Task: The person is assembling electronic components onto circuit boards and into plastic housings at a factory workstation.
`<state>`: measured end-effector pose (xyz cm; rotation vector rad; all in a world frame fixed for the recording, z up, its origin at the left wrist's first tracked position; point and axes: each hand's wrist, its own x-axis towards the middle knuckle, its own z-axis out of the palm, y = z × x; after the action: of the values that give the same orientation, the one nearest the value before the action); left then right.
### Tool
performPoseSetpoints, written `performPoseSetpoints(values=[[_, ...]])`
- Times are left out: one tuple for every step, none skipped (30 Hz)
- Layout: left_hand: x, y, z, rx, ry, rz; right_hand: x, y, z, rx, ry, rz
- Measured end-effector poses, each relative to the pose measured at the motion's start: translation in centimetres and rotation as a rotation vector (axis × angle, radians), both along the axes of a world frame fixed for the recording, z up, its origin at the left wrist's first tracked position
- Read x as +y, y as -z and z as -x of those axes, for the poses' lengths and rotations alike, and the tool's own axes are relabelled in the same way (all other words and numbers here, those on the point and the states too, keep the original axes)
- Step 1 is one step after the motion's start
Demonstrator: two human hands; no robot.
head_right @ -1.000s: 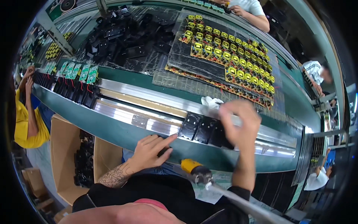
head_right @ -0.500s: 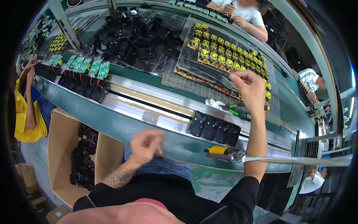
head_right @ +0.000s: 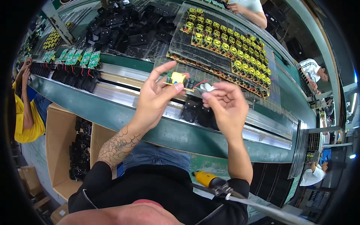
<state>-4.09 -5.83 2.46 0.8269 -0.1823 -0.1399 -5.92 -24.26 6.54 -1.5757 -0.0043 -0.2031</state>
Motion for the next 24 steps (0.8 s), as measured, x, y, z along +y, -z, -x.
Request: performPoseSetpoints(values=[[-0.2,0.1,-0.1,-0.055,-0.006,-0.051,-0.2,0.3,0.1,-0.156,0.01,0.241],[-0.3,0.2,-0.2,-0.111,-0.012,-0.103,-0.4,0.7,0.1,-0.31,0.017,0.483],[-0.5,0.2,-0.3,-0.168,-0.019,-0.154,-0.6,0.9,0.2,-0.464,0.024,0.726],[-0.6,0.2,-0.4,-0.227,-0.026,-0.205,-0.7,1.0,0.3,-0.616,0.029,0.97],[-0.8,0.1,-0.5,-0.226,-0.021,-0.206,-0.8,1.1,0.3,-0.612,0.033,0.97],[-0.9,-0.1,-0.6,-0.26,-0.035,-0.252,-0.9,1.2,0.3,-0.659,0.077,1.04],[-1.0,-0.3,-0.7,-0.295,-0.05,-0.298,-0.9,1.3,0.2,-0.705,0.121,1.11],[-1.0,-0.6,-0.9,-0.328,-0.065,-0.344,-1.0,1.4,0.1,-0.749,0.165,1.179],[-1.1,-0.8,-1.1,-0.361,-0.08,-0.39,-1.1,1.5,0.0,-0.793,0.208,1.249],[-1.0,-1.0,-1.1,-0.351,-0.075,-0.393,-1.1,1.7,0.1,-0.783,0.204,1.247],[-0.8,-1.3,-1.3,-0.329,-0.051,-0.417,-1.2,1.9,0.2,-0.665,0.135,1.126],[-0.7,-1.6,-1.6,-0.308,-0.032,-0.442,-1.2,2.1,0.0,-0.552,0.066,1.003],[-0.6,-1.8,-1.9,-0.287,-0.013,-0.466,-1.3,2.3,-0.1,-0.44,-0.001,0.879],[-0.5,-1.7,-2.2,-0.265,0.006,-0.489,-1.3,2.5,-0.1,-0.328,-0.067,0.754],[-0.5,-1.7,-2.6,-0.264,0.007,-0.487,-1.2,2.5,-0.1,-0.326,-0.067,0.756],[-0.5,-1.5,-3.0,-0.256,0.045,-0.478,-1.0,2.7,-0.2,-0.214,-0.089,0.629],[-0.6,-1.3,-3.3,-0.247,0.083,-0.467,-0.8,2.8,-0.2,-0.102,-0.11,0.502],[-0.6,-1.1,-3.7,-0.237,0.121,-0.456,-0.6,3.0,-0.3,0.01,-0.13,0.375],[-0.7,-0.9,-4.0,-0.226,0.16,-0.443,-0.5,3.1,-0.4,0.123,-0.149,0.248],[-0.7,-0.6,-4.0,-0.214,0.161,-0.441,-0.5,3.3,-0.4,0.135,-0.152,0.249],[-0.8,-0.3,-4.1,-0.21,0.152,-0.435,-0.6,3.6,-0.5,0.125,-0.131,0.302],[-1.0,-0.1,-4.1,-0.204,0.144,-0.429,-0.7,3.8,-0.6,0.117,-0.11,0.355],[-1.1,0.2,-4.1,-0.198,0.135,-0.423,-0.8,4.0,-0.7,0.109,-0.091,0.409],[-1.2,0.5,-4.0,-0.191,0.127,-0.417,-0.8,4.3,-0.6,0.101,-0.072,0.464]])
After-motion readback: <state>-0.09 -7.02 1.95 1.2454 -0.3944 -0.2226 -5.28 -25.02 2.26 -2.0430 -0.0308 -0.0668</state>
